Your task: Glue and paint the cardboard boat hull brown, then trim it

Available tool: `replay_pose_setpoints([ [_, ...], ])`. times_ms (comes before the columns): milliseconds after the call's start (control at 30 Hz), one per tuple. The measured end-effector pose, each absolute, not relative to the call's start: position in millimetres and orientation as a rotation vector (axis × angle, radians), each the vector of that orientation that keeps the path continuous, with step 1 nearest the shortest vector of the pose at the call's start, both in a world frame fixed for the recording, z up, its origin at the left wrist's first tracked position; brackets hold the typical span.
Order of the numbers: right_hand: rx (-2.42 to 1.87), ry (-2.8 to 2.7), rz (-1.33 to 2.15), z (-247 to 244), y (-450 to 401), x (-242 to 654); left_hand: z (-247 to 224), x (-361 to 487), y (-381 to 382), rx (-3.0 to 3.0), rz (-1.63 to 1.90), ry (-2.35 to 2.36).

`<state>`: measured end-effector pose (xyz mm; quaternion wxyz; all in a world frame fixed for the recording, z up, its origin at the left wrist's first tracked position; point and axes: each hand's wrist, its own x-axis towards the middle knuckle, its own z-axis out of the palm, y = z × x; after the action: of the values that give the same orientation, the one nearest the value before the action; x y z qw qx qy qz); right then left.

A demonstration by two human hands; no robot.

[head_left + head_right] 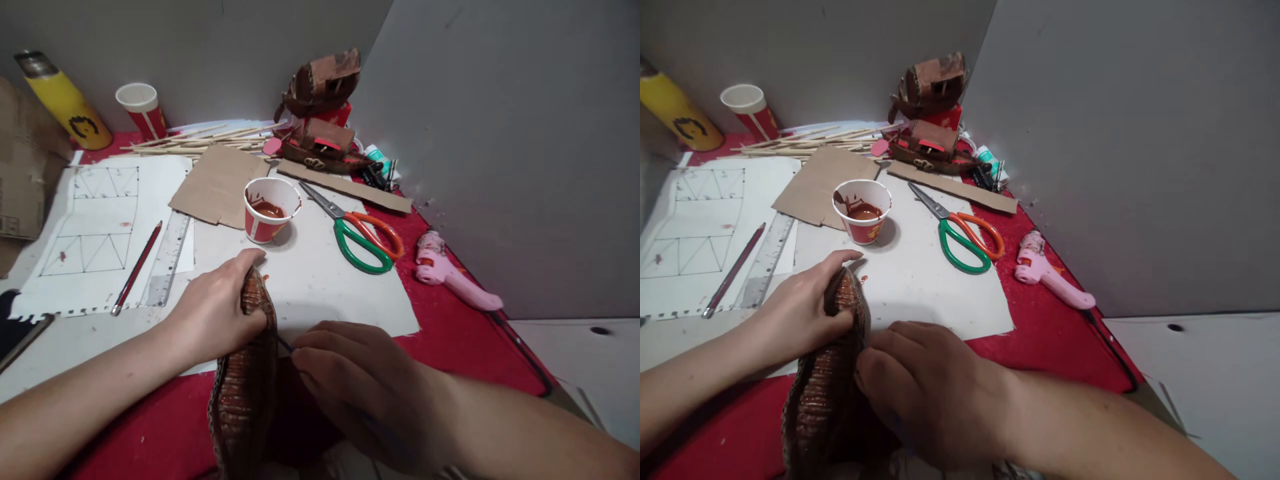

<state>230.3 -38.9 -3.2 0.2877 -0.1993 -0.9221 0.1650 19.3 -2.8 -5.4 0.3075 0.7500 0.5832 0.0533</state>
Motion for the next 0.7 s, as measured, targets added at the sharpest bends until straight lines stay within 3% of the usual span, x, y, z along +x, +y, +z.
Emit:
replay_pose_setpoints([
  [467,-0.552,-2.321,0.311,-0.7,-41.2,239.5,-1.4,-7.2,1.2,1.462,0.461,1.267],
  [700,-0.581,-2.259,0.473,-2.2,-36.2,243.4,-3.3,-13.3,4.3,1.298,0.499,1.181],
])
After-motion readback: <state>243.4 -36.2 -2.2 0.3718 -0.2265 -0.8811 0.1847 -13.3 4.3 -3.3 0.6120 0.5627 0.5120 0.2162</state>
